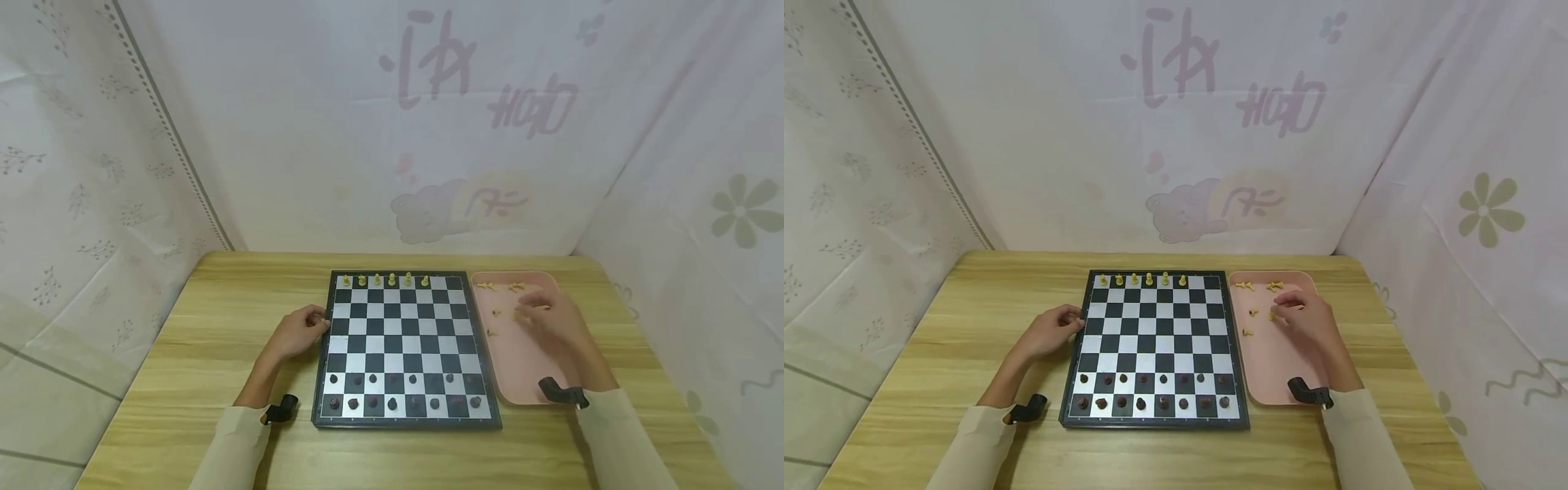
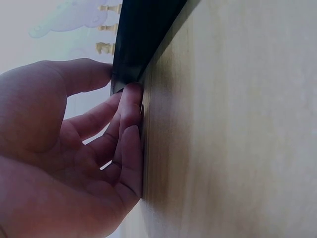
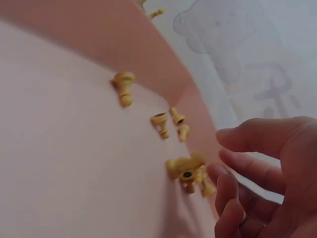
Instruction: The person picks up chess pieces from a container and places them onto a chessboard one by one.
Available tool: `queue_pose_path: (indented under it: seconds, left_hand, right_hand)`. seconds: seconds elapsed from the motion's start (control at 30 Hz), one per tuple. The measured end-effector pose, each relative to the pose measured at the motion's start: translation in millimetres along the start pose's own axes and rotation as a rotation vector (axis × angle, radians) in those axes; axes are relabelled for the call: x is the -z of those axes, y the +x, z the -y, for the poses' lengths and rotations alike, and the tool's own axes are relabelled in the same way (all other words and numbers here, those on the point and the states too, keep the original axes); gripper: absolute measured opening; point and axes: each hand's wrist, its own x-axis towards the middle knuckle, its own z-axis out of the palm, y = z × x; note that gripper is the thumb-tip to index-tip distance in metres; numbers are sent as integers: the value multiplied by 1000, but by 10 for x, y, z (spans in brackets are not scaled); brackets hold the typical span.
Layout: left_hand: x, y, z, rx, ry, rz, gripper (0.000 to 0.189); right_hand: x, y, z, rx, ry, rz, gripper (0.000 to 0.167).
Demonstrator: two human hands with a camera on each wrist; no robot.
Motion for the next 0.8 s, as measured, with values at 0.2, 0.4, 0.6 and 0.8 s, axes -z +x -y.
queue_pose_path:
  seconds: [0.2,0.4,0.6,0.8]
  left_hand:
    - [-5,-3,11,1,-1,-2,36]
    - [-9,5,18,-4,-8,-3,36]
    - [-8,-4,15,-3,-10,-4,35]
    - [-7,-4,3,-4,-14,-6,35]
  right_hand:
    - [-71,-20,-77,-44,-5,14,29]
    - [-100,-10,-90,-26,-36,19,28]
    - [-111,-9,-69,-48,-41,26,28]
    - [-143,28,-79,-40,-90,21,29]
